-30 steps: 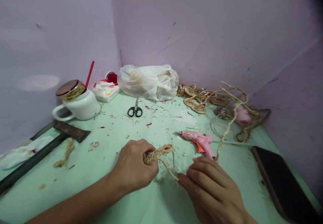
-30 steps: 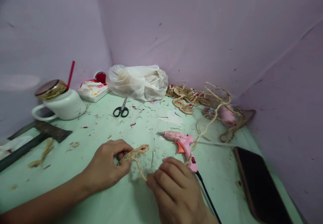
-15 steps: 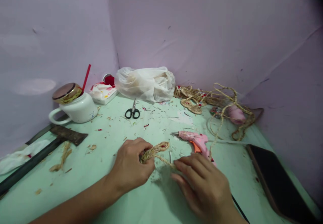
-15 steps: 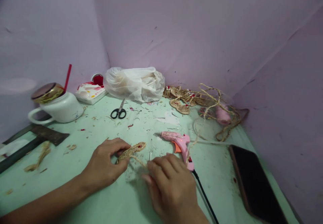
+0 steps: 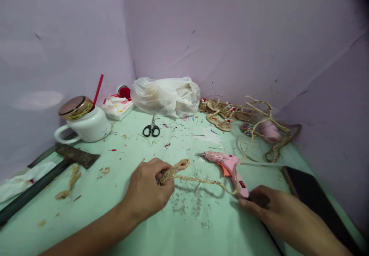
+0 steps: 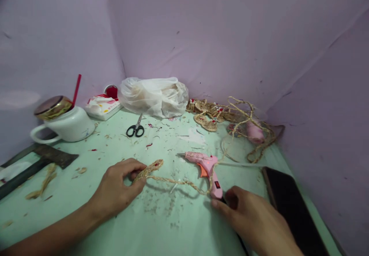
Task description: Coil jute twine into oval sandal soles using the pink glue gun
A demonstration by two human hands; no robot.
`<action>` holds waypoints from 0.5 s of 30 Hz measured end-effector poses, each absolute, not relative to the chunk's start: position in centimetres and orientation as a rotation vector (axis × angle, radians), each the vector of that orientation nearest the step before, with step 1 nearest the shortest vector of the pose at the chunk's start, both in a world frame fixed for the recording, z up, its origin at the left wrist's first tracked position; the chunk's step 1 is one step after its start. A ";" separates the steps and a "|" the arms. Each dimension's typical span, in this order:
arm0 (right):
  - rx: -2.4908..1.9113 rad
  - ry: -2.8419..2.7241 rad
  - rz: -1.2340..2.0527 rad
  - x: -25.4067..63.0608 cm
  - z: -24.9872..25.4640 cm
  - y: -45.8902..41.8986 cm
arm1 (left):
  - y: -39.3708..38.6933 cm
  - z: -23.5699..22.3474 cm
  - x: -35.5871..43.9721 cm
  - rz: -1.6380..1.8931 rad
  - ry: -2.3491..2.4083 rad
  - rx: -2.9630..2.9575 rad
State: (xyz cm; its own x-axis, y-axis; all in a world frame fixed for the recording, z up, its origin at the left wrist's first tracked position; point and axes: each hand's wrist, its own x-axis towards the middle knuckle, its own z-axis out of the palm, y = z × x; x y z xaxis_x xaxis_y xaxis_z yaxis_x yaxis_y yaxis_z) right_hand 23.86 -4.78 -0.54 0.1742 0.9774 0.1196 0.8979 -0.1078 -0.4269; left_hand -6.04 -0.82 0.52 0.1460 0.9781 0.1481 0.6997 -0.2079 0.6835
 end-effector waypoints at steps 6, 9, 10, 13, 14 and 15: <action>-1.906 -1.493 0.635 21.5 -1.2 -3.8 | -0.4 0.7 -6.3 0.831 1.626 1.955; -1.823 -1.337 0.782 20.9 -1.0 -2.8 | -0.3 0.9 -6.4 0.866 1.637 1.929; -1.821 -1.316 0.807 20.8 -0.8 -2.6 | -0.2 1.0 -6.5 0.880 1.643 1.917; -1.829 -1.314 0.825 20.8 -0.4 -2.9 | -0.1 1.1 -6.9 0.904 1.684 1.880; -1.840 -1.310 0.835 21.2 -0.4 -3.5 | -0.1 1.1 -7.0 0.898 1.704 1.859; -1.853 -1.306 0.843 21.9 -0.3 -4.4 | 0.0 1.2 -7.1 0.885 1.722 1.833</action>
State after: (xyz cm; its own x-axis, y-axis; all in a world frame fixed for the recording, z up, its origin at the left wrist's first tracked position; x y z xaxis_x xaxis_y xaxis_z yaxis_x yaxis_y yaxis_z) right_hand 21.86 -4.35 -0.34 0.2774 0.9544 -0.1100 0.4936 -0.2398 -0.8360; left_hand -7.13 0.02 1.16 0.0039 0.9907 0.1359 0.6868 -0.1014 0.7197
